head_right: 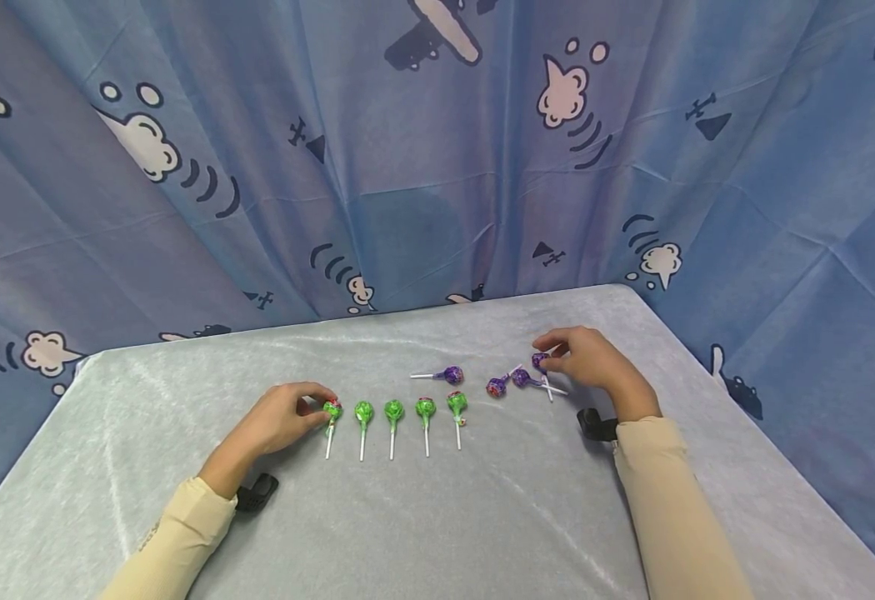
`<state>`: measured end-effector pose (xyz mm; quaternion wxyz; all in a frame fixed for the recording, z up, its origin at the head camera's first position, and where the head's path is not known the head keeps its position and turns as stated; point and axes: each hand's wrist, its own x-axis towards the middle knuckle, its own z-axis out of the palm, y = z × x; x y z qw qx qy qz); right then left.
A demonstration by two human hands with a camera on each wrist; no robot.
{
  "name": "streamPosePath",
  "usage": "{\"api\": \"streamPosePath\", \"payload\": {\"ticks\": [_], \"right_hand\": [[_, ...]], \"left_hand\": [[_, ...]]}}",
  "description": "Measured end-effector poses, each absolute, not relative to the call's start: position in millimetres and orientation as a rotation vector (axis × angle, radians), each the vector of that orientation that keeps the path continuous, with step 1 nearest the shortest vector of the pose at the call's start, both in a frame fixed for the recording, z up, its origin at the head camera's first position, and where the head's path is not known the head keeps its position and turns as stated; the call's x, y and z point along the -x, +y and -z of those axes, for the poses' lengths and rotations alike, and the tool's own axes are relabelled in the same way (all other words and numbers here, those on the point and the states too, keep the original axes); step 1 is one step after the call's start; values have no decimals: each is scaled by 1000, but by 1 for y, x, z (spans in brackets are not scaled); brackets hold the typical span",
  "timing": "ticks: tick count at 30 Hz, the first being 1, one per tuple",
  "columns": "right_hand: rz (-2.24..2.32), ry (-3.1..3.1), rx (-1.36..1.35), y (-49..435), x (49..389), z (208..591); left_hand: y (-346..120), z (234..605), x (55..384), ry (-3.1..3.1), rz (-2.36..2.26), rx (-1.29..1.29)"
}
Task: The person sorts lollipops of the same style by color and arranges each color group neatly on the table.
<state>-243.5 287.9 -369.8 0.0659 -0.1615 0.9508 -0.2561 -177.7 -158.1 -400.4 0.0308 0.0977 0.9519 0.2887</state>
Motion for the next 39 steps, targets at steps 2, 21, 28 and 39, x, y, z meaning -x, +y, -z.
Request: {"api": "streamPosePath", "payload": {"ticks": [2,21,28,39], "right_hand": [[768,2871,472,288,244,371],[728,2844,350,290,249,388],[739,2847,361,290,251,390],[757,2856,352,288,252,391]], "left_hand": [[-158,400,178,2931,-891,-298],[-157,400,179,2930,-897,-301],[-158,402,178,2933,-903,-305],[-158,401,177,2936,-908,-301]]}}
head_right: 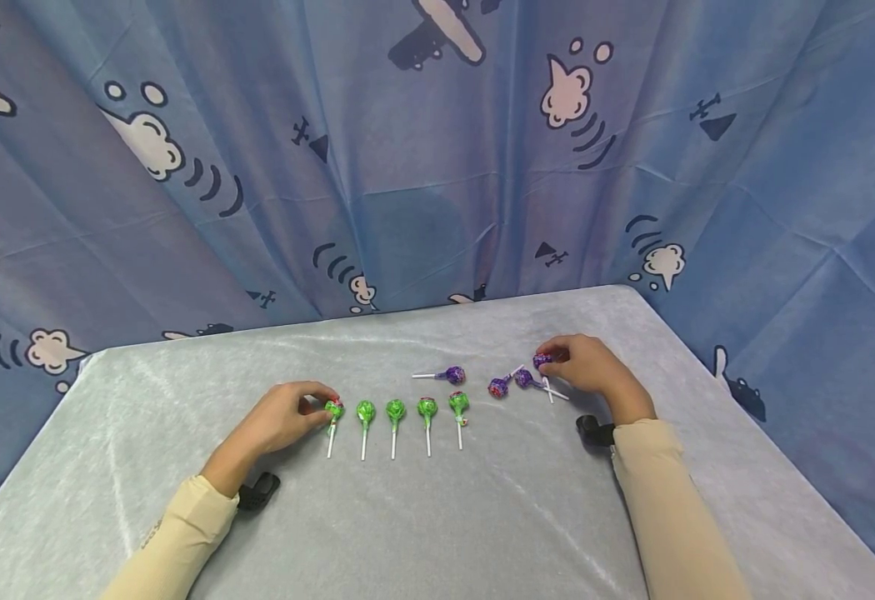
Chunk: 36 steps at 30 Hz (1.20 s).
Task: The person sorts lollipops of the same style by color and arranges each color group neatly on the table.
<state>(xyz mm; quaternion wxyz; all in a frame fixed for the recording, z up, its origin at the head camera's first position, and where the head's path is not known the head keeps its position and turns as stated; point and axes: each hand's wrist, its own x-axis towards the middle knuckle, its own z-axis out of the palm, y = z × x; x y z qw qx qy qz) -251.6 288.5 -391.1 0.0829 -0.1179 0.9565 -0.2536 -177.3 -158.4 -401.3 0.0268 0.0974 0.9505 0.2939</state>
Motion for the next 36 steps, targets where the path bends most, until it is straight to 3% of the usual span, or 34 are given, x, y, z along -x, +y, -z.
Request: {"api": "streamPosePath", "payload": {"ticks": [36], "right_hand": [[788,3017,229,303,251,378]], "left_hand": [[-159,402,178,2945,-895,-310]]}}
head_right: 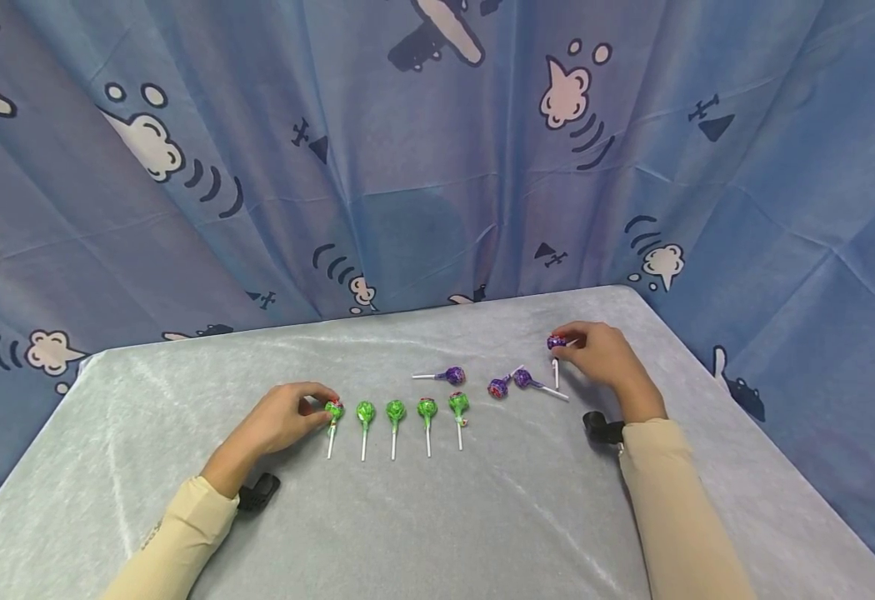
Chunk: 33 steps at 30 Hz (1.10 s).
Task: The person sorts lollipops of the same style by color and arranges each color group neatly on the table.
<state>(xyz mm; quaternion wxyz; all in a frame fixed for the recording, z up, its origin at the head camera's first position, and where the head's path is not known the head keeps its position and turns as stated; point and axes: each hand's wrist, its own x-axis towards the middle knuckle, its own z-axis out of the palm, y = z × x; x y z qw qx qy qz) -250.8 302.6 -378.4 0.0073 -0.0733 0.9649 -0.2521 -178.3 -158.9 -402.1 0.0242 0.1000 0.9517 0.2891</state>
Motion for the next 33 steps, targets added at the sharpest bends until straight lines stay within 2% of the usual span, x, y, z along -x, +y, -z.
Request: {"api": "streamPosePath", "payload": {"ticks": [9,33], "right_hand": [[808,2987,210,295,248,369],[918,2953,459,244,236,357]], "left_hand": [[-158,402,179,2948,-895,-312],[-158,401,179,2940,-899,-322]]}}
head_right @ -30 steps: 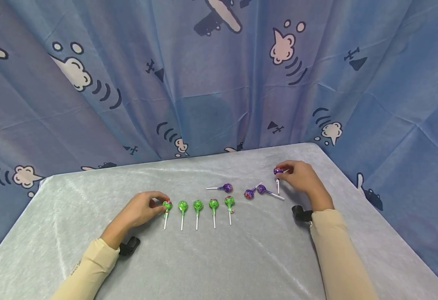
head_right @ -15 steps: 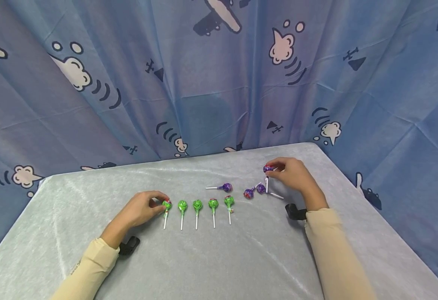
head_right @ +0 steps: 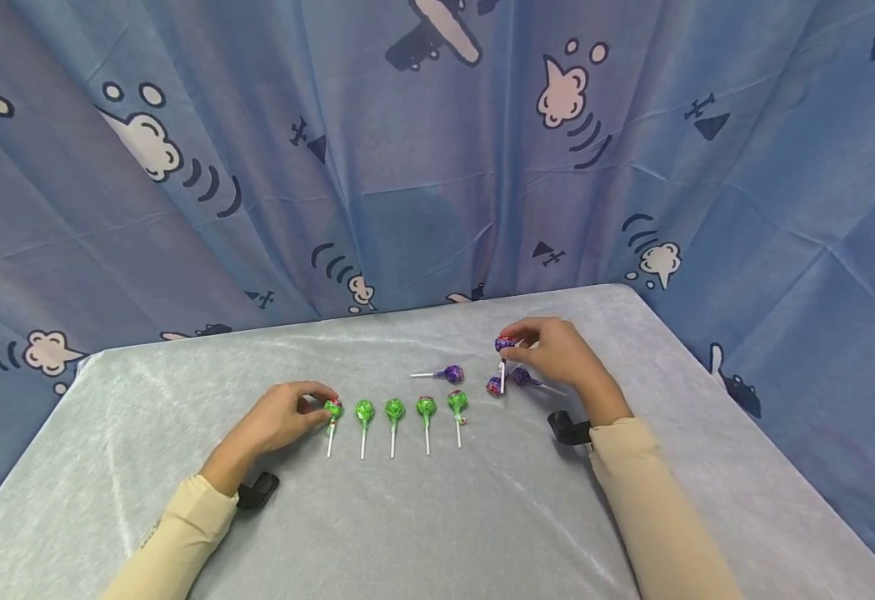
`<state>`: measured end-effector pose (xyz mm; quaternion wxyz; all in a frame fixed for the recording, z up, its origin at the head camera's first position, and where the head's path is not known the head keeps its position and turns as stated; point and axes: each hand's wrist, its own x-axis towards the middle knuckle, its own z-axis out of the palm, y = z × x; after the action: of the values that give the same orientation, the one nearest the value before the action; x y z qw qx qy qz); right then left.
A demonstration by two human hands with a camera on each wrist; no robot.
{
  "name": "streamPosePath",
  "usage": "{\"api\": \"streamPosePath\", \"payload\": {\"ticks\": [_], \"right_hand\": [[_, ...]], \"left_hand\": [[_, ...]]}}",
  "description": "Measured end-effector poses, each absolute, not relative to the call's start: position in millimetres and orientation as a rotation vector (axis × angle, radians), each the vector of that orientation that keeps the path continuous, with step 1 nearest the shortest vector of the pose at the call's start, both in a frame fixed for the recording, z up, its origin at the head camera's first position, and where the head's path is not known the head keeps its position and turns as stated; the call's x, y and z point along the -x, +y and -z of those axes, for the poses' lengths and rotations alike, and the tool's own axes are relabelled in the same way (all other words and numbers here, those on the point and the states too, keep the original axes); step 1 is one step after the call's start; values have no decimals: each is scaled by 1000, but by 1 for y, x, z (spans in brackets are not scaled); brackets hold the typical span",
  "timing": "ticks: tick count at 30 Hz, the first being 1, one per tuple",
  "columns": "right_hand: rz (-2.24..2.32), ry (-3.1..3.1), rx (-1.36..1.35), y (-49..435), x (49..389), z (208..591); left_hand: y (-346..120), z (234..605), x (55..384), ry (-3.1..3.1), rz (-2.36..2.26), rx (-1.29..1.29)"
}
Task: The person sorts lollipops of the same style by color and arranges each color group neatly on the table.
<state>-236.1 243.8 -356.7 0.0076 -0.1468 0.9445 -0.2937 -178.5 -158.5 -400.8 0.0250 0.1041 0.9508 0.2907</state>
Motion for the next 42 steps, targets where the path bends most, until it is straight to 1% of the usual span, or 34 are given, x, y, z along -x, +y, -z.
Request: {"api": "streamPosePath", "payload": {"ticks": [10,22,30,37,42], "right_hand": [[931,2901,486,217,230,356],[929,2846,686,171,221,353],[926,2793,789,137,211,360],[928,2800,761,110,200,367],[926,2794,814,95,194,370]], "left_hand": [[-158,401,178,2924,-932,-325],[-156,402,181,2921,-919,-313],[-161,401,178,2932,-890,-305],[-161,403,177,2940,-881,-315],[-160,402,179,2947,-878,-314]]}}
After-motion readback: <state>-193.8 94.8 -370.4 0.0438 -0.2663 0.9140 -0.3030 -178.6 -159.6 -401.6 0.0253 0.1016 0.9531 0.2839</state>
